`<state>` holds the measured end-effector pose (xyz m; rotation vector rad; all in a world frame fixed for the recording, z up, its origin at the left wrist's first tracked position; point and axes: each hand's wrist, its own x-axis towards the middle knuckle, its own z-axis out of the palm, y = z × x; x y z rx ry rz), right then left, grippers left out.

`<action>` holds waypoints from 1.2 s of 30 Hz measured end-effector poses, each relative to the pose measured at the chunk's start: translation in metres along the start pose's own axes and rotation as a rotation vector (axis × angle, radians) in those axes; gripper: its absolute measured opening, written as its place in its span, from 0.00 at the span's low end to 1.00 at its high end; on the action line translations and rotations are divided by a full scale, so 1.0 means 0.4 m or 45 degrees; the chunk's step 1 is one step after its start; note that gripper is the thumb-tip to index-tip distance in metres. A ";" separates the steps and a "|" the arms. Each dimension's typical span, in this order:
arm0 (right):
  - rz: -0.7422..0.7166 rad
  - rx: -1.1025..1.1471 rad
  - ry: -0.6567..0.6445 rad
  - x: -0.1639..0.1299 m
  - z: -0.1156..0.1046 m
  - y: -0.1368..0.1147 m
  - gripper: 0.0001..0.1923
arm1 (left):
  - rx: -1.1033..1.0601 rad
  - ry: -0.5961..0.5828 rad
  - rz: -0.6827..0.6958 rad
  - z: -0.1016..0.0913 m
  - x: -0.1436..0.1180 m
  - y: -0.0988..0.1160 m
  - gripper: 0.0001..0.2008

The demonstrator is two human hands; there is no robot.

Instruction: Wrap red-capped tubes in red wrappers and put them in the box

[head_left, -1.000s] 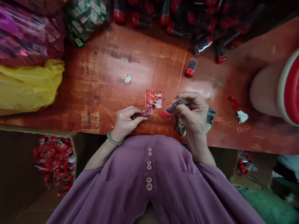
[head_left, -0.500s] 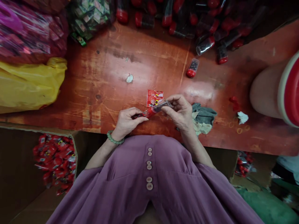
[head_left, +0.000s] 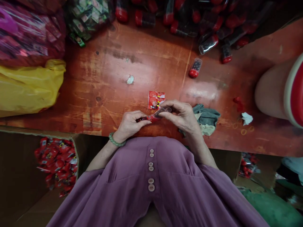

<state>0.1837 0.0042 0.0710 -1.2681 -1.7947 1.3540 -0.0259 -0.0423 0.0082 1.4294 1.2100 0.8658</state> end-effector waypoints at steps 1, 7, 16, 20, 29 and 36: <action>0.011 0.011 -0.019 0.004 0.002 0.000 0.08 | -0.012 -0.026 -0.001 0.000 -0.001 0.003 0.09; 0.069 0.149 -0.067 0.021 0.020 0.013 0.09 | 0.091 -0.033 0.027 -0.007 0.004 0.039 0.12; 0.050 0.085 -0.055 0.016 0.018 0.006 0.09 | -0.223 -0.365 -0.281 0.004 0.039 0.067 0.17; 0.247 0.354 -0.070 0.020 0.014 0.035 0.12 | -0.526 -0.457 -0.457 0.021 0.050 0.060 0.22; 0.428 0.665 0.036 0.007 0.033 0.065 0.23 | -0.414 -0.218 -0.397 -0.004 0.052 0.056 0.17; 0.438 0.722 0.033 -0.003 0.061 0.076 0.23 | -0.458 -0.178 -0.415 0.013 0.061 0.039 0.17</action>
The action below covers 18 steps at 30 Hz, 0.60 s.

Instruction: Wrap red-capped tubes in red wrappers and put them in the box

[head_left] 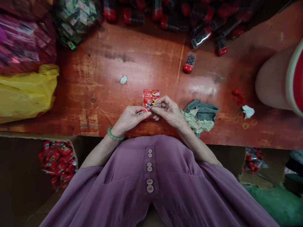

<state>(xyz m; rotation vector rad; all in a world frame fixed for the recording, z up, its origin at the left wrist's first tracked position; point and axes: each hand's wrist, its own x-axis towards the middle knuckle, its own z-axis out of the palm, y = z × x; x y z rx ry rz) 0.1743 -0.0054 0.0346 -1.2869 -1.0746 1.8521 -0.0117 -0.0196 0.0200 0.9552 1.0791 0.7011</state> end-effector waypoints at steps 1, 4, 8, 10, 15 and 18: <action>-0.002 0.002 0.002 0.002 -0.002 0.001 0.23 | -0.048 0.049 0.014 -0.003 0.002 -0.002 0.18; -0.038 0.024 0.066 0.012 -0.004 0.007 0.23 | -0.291 0.202 0.074 -0.009 0.001 -0.010 0.23; -0.165 0.099 0.238 0.027 0.015 0.023 0.23 | -0.620 0.195 0.059 0.010 -0.010 -0.021 0.24; -0.200 0.128 0.259 0.029 0.028 0.027 0.22 | -0.709 0.242 0.034 0.026 -0.009 -0.024 0.21; -0.193 0.058 0.131 0.019 0.046 0.015 0.20 | -0.777 0.516 0.090 0.036 0.015 -0.018 0.19; -0.157 0.034 0.090 0.015 0.046 0.016 0.19 | -0.792 0.598 0.152 0.033 0.027 -0.015 0.19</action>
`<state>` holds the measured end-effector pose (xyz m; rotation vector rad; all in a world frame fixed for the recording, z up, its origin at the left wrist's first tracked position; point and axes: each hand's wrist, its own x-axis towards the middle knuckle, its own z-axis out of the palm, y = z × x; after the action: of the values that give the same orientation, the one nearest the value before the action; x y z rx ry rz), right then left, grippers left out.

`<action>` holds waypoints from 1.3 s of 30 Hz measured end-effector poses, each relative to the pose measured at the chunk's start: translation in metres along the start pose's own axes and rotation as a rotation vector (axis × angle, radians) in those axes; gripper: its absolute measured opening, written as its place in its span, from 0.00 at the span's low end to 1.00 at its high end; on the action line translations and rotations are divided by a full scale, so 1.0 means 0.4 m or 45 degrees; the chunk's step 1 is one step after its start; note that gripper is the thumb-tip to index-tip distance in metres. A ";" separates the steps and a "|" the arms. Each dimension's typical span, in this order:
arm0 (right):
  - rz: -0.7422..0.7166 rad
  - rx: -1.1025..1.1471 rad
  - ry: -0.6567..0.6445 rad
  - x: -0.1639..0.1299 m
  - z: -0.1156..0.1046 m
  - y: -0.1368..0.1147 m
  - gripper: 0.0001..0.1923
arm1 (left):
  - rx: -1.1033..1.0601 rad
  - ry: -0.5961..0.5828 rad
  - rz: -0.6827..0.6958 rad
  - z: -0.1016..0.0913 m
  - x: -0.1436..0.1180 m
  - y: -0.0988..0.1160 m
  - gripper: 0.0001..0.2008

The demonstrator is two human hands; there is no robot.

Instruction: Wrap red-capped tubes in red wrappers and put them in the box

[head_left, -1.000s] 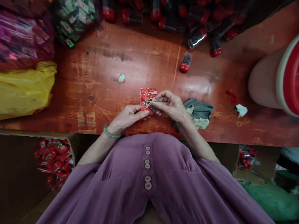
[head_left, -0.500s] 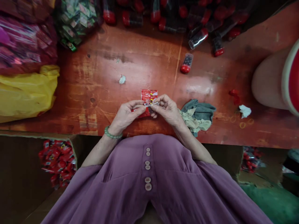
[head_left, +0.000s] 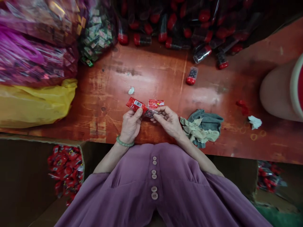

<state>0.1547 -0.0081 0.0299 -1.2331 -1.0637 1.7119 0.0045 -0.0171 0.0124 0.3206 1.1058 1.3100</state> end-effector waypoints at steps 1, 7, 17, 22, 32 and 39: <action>0.011 0.007 0.003 0.000 0.000 0.003 0.19 | -0.004 0.012 0.012 0.001 0.001 -0.001 0.19; 0.052 0.085 -0.025 0.008 0.013 0.024 0.20 | 0.107 0.108 0.073 0.003 0.001 -0.011 0.19; 0.020 0.096 -0.058 0.011 0.002 0.022 0.18 | 0.146 -0.080 0.149 0.011 -0.002 0.004 0.16; -0.001 0.043 -0.028 0.006 0.010 0.010 0.16 | -0.017 -0.139 0.150 0.036 -0.008 0.009 0.20; -0.104 0.082 0.113 0.019 0.036 0.017 0.16 | -0.010 -0.200 0.097 0.045 -0.004 -0.040 0.19; -0.155 0.105 0.139 0.025 0.034 0.032 0.18 | 0.231 -0.140 0.107 0.020 -0.020 -0.057 0.21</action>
<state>0.1379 -0.0061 0.0172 -1.1718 -0.9736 1.5623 0.0254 -0.0280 0.0031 0.5721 1.1299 1.2524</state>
